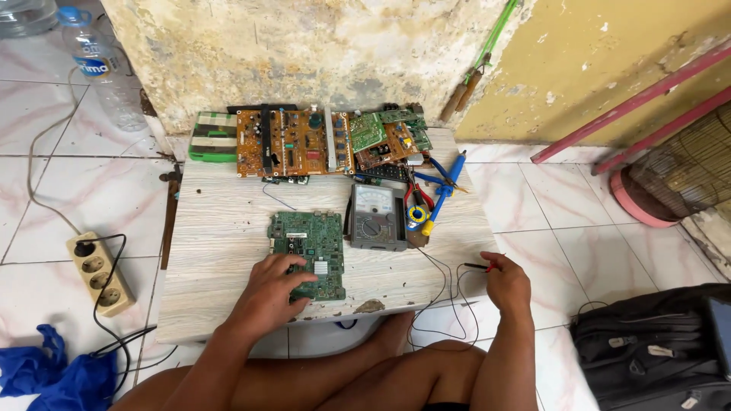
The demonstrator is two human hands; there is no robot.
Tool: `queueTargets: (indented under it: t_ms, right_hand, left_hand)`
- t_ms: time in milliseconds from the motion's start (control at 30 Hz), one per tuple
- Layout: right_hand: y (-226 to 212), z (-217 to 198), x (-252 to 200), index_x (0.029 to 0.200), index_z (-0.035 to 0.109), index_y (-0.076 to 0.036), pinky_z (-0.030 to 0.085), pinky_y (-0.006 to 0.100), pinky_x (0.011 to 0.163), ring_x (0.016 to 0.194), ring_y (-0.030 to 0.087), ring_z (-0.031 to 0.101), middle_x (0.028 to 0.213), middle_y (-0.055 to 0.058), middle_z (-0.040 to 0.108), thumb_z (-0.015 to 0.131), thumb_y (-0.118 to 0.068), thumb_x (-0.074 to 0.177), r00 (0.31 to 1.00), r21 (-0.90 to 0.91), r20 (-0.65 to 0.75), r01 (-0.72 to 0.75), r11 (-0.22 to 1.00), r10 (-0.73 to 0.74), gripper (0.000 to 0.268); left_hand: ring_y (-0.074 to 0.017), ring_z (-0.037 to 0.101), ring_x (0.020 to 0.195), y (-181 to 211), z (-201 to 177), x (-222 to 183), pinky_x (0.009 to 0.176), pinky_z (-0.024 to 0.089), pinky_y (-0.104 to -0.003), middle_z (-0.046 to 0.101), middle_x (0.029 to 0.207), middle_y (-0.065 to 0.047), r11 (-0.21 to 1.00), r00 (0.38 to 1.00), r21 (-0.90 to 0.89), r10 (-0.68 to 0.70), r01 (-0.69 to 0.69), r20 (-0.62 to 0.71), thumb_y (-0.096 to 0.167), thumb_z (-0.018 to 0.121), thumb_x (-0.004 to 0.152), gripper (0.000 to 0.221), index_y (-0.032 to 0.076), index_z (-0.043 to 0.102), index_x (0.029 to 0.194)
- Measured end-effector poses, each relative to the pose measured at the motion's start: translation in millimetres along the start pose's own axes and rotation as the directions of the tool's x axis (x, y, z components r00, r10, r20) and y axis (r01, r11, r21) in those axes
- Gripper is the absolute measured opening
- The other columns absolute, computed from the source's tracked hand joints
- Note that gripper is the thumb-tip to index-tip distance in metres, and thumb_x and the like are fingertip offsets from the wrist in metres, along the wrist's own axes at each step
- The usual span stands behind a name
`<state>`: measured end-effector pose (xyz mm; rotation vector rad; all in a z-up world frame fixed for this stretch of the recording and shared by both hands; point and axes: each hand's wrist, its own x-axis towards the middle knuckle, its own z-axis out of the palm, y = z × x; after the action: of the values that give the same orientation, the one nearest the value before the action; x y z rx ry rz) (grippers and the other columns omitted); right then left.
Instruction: Testing and repairing electronic circuit boards using a multimeter and a soldering iron.
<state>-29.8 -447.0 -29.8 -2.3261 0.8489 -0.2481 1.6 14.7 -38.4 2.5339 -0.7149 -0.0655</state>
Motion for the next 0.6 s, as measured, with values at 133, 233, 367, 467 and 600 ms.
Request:
queueTargets:
  t_ms: [133,233,367,467,600]
  right_hand:
    - [-16.5,4.7,8.4,0.138,0.070,-0.025,0.049,0.049,0.106,0.120,0.040,0.066,0.117,0.013,0.077,0.049,-0.024,0.101,0.999,-0.152,0.037,0.023,0.988,-0.018,0.043]
    - [-25.3,14.3,18.6,0.138,0.069,-0.022,0.052,0.049,0.100,0.110,0.038,0.071,0.109,0.013,0.079,0.050,-0.042,0.105,1.000,-0.245,-0.022,-0.023,0.969,0.018,0.043]
    - [-58.8,31.1,15.5,0.125,0.075,-0.018,0.053,0.044,0.096,0.105,0.035,0.070,0.106,0.011,0.076,0.069,-0.039,0.097,0.962,-0.256,-0.093,0.225,0.940,-0.256,0.036]
    - [-94.1,44.2,10.7,0.129,0.072,-0.010,0.050,0.044,0.098,0.103,0.034,0.068,0.111,0.016,0.072,0.076,-0.017,0.087,0.832,-0.159,-0.097,0.529,0.834,-0.546,0.043]
    - [-109.8,76.4,13.9,0.143,0.063,-0.005,0.047,0.055,0.100,0.108,0.049,0.062,0.119,0.029,0.069,0.072,-0.004,0.079,0.621,-0.121,0.002,0.778,0.617,-0.783,0.065]
  left_hand:
    - [-0.0257,0.044,0.136,-1.1,1.7,3.0,0.114,0.036,-0.052,0.055,0.132,0.002,1.000,0.999,0.016,-0.024,0.024,-0.022,0.029,0.078,0.088,0.032,0.028,0.071,0.119]
    - [-0.0253,0.045,0.136,-5.3,5.8,6.6,0.113,0.037,-0.052,0.056,0.131,0.002,0.998,0.998,0.012,-0.053,0.054,-0.027,0.031,0.075,0.089,0.029,0.029,0.072,0.118]
    - [-0.0293,0.048,0.133,-6.6,2.8,7.3,0.110,0.040,-0.051,0.058,0.129,-0.001,0.999,0.998,-0.029,-0.016,0.014,-0.066,0.027,0.076,0.088,0.028,0.026,0.072,0.115]
    - [-0.0314,0.049,0.131,-7.1,-0.2,10.8,0.109,0.039,-0.051,0.059,0.128,-0.002,0.998,0.997,-0.060,-0.017,0.012,-0.079,0.024,0.077,0.086,0.029,0.025,0.072,0.114]
    - [-0.0336,0.051,0.129,-8.1,-3.5,8.6,0.108,0.041,-0.050,0.060,0.128,-0.005,0.996,0.994,-0.088,0.001,-0.011,-0.106,0.024,0.081,0.080,0.034,0.022,0.072,0.112]
